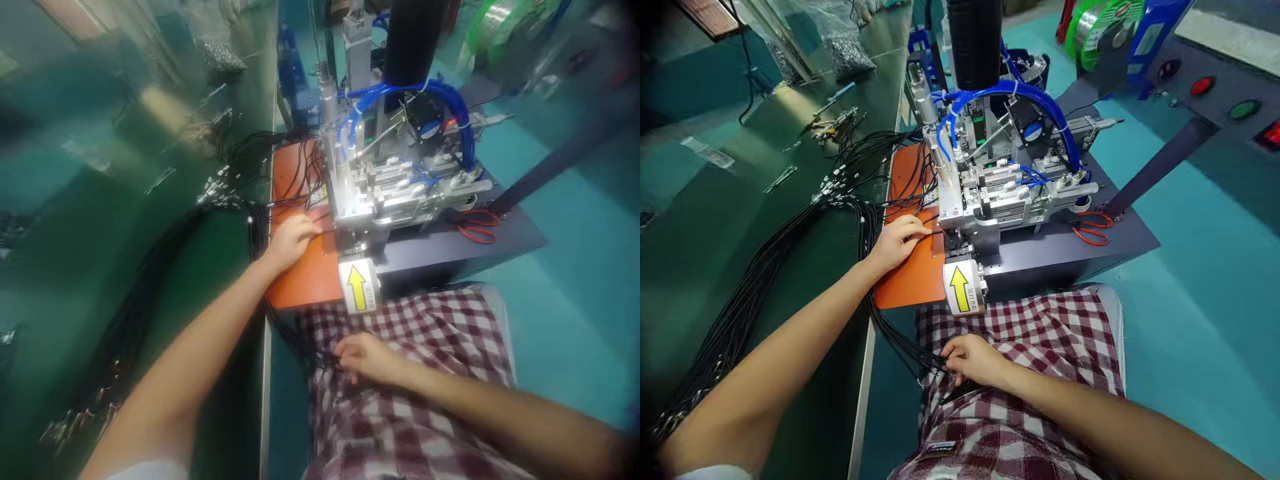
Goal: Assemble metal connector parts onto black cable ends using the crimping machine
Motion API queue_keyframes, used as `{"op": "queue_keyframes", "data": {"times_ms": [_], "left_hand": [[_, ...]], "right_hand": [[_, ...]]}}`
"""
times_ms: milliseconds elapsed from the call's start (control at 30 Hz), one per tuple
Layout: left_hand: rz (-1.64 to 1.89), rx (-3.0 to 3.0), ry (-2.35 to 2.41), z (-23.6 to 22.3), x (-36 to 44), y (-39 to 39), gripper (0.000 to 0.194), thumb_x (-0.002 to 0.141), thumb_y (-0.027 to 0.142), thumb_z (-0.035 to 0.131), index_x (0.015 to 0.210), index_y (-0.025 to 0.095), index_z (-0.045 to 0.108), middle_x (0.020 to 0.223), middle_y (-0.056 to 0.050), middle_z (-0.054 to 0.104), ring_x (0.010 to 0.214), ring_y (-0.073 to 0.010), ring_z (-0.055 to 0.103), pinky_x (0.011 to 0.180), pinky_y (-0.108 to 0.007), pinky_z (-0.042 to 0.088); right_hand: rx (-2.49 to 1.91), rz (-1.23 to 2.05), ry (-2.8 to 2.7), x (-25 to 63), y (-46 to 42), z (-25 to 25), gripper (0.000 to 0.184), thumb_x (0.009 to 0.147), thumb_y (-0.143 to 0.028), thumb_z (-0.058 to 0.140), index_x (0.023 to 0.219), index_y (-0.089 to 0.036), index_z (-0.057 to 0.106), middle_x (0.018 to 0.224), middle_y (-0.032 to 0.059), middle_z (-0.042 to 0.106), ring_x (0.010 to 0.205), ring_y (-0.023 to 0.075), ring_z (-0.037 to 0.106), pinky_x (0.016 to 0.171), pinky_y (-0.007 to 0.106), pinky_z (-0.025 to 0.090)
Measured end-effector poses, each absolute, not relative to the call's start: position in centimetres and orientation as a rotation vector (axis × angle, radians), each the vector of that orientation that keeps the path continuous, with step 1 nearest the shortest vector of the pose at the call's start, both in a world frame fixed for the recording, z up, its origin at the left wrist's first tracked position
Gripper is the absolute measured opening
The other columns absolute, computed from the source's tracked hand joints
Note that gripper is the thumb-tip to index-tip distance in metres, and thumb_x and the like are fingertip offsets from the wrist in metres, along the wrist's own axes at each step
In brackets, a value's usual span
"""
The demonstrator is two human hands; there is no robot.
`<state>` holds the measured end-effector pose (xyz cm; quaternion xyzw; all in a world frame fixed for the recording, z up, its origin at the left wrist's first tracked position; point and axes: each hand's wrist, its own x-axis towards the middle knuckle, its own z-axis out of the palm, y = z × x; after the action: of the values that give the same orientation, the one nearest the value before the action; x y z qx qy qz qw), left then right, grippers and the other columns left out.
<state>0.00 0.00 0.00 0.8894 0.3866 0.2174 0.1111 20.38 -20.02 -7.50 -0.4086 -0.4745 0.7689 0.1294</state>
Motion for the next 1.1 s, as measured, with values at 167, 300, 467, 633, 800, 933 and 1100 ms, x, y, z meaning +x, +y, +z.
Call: {"op": "queue_keyframes", "data": {"times_ms": [167, 300, 467, 633, 800, 933, 1100], "left_hand": [[0.676, 2.589, 1.165, -0.1, 0.3, -0.2, 0.017, 0.093, 0.022, 0.050, 0.094, 0.016, 0.066, 0.096, -0.006, 0.065, 0.092, -0.0183, 0.061, 0.085, -0.037, 0.050], [0.702, 2.557, 1.234, 0.3, 0.7, -0.2, 0.015, 0.088, 0.017, 0.051, 0.092, 0.017, 0.065, 0.093, -0.006, 0.065, 0.091, -0.0194, 0.060, 0.085, -0.035, 0.048], [0.800, 2.531, 1.355, 3.7, 1.4, -5.4, 0.012, 0.088, 0.018, 0.053, 0.098, 0.017, 0.058, 0.095, -0.006, 0.062, 0.087, -0.0192, 0.057, 0.082, -0.034, 0.047], [0.205, 2.563, 0.913, 6.5, 1.7, -15.1, 0.014, 0.093, 0.021, 0.051, 0.103, 0.019, 0.060, 0.093, -0.006, 0.062, 0.086, -0.0185, 0.056, 0.075, -0.031, 0.045], [0.006, 2.610, 0.826, 5.1, 0.9, -17.5, 0.022, 0.095, 0.016, 0.043, 0.104, 0.017, 0.063, 0.084, -0.007, 0.065, 0.078, -0.0186, 0.059, 0.067, -0.031, 0.044], [0.127, 2.545, 0.790, 4.5, 0.1, -16.6, 0.024, 0.095, 0.015, 0.045, 0.110, 0.018, 0.063, 0.092, -0.007, 0.069, 0.081, -0.0182, 0.061, 0.069, -0.030, 0.047], [0.318, 2.490, 0.823, 5.4, -0.2, -16.5, 0.028, 0.092, 0.012, 0.050, 0.114, 0.022, 0.063, 0.105, -0.010, 0.064, 0.095, -0.0206, 0.058, 0.079, -0.034, 0.049]], "right_hand": [[-1.219, 2.128, -1.393, 22.1, -20.0, -5.8, 0.025, 0.068, -0.010, 0.066, 0.092, -0.015, 0.061, 0.075, -0.0021, 0.060, 0.059, 0.0090, 0.053, 0.054, 0.021, 0.039], [-1.204, 2.106, -1.464, 23.1, -20.1, -3.3, 0.036, 0.066, -0.010, 0.068, 0.101, -0.016, 0.061, 0.084, -0.0013, 0.061, 0.061, 0.0082, 0.050, 0.055, 0.021, 0.039], [-1.112, 2.134, -1.476, 23.7, -20.1, -1.7, 0.043, 0.065, -0.012, 0.073, 0.105, -0.017, 0.060, 0.080, -0.0039, 0.058, 0.057, 0.0065, 0.044, 0.051, 0.020, 0.036], [-0.999, 2.150, -1.445, 24.4, -19.5, -0.7, 0.044, 0.066, -0.011, 0.074, 0.107, -0.018, 0.058, 0.082, -0.0044, 0.056, 0.058, 0.0060, 0.042, 0.052, 0.019, 0.036], [-0.956, 2.149, -1.446, 25.1, -18.6, 0.5, 0.039, 0.071, -0.008, 0.068, 0.109, -0.017, 0.059, 0.091, -0.0005, 0.060, 0.060, 0.0056, 0.042, 0.056, 0.020, 0.039], [-0.982, 2.105, -1.529, 25.4, -18.5, 0.8, 0.035, 0.074, -0.007, 0.063, 0.108, -0.017, 0.064, 0.088, 0.0006, 0.064, 0.061, 0.0070, 0.046, 0.056, 0.020, 0.039], [-1.073, 2.071, -1.533, 25.4, -18.6, 0.3, 0.028, 0.078, -0.016, 0.066, 0.106, -0.017, 0.068, 0.085, 0.0019, 0.066, 0.065, 0.0100, 0.051, 0.059, 0.022, 0.042]]}}
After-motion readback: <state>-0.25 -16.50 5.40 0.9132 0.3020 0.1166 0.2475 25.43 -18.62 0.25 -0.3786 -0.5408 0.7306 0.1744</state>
